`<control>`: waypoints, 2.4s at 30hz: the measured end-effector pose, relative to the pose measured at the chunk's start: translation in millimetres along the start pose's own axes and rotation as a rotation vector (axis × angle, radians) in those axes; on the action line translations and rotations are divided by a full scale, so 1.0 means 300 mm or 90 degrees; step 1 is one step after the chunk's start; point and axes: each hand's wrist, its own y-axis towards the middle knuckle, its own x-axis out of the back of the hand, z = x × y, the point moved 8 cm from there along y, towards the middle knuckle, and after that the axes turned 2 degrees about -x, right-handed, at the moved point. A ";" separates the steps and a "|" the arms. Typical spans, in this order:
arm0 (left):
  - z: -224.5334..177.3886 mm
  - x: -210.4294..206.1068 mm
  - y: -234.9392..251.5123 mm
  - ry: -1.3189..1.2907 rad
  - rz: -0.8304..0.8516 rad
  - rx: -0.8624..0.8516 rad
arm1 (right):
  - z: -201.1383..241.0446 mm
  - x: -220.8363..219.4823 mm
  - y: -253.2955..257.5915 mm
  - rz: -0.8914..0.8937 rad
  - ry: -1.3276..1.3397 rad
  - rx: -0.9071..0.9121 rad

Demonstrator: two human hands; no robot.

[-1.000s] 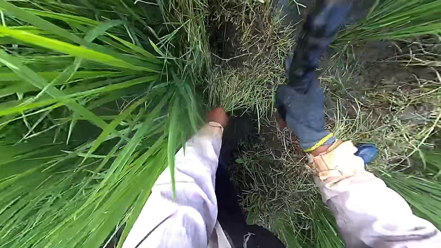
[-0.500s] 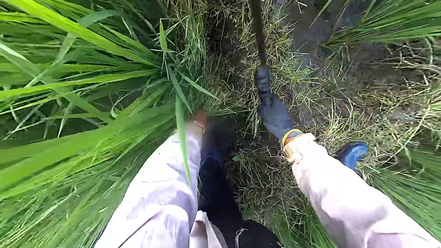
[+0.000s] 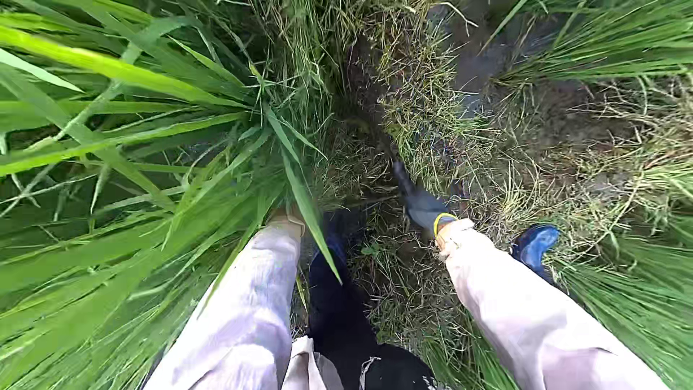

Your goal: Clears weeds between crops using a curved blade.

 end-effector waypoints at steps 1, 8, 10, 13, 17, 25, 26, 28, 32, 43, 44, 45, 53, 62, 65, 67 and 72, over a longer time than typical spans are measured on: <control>-0.017 0.006 -0.012 0.023 -0.001 -0.029 | -0.132 -0.072 -0.022 0.031 -0.035 -0.046; -0.195 -0.053 -0.199 0.205 0.257 -0.046 | 0.029 0.124 -0.259 0.023 0.043 -0.044; -0.245 -0.104 -0.249 0.221 0.284 -0.064 | 0.091 0.233 -0.272 -0.023 0.139 0.009; -0.320 -0.103 -0.276 0.211 0.289 -0.087 | -0.069 0.296 -0.199 -0.040 0.126 0.020; -0.344 -0.037 -0.307 0.167 0.279 -0.082 | -0.545 0.308 -0.080 0.102 -0.149 -0.125; -0.273 -0.122 -0.278 0.188 0.239 -0.026 | -0.184 0.421 -0.215 0.020 0.303 0.085; -0.289 -0.117 -0.265 0.189 0.238 -0.021 | -0.275 0.375 -0.196 0.027 0.290 0.062; -0.323 -0.140 -0.286 0.186 0.229 -0.020 | -0.615 0.263 -0.189 0.103 0.141 -0.069; -0.440 0.039 -0.280 0.161 0.153 -0.060 | -0.802 0.288 -0.276 0.108 0.118 -0.158; -0.917 1.193 0.118 0.322 -0.419 -0.478 | -0.540 0.412 -0.214 -0.112 0.508 -0.104; -0.918 1.293 0.173 0.314 -0.448 -0.477 | -0.518 0.394 -0.194 -0.110 0.496 -0.099; -0.904 1.377 0.238 0.292 -0.464 -0.450 | -0.491 0.373 -0.176 -0.106 0.484 -0.095; -0.497 1.309 0.504 0.001 -0.238 -0.036 | 0.120 0.460 -0.050 -0.126 0.457 0.113; -0.498 1.321 0.356 0.125 -0.188 -0.055 | 0.581 0.375 0.250 -0.098 0.362 0.258; -0.447 1.278 0.390 0.084 -0.198 -0.079 | 0.560 0.355 0.301 0.003 0.260 0.143; -0.460 1.175 0.413 0.046 -0.185 -0.090 | 0.665 0.488 0.171 -0.033 0.317 0.150; -0.472 1.171 0.438 0.012 -0.206 -0.097 | 0.969 0.694 0.075 -0.220 0.494 0.434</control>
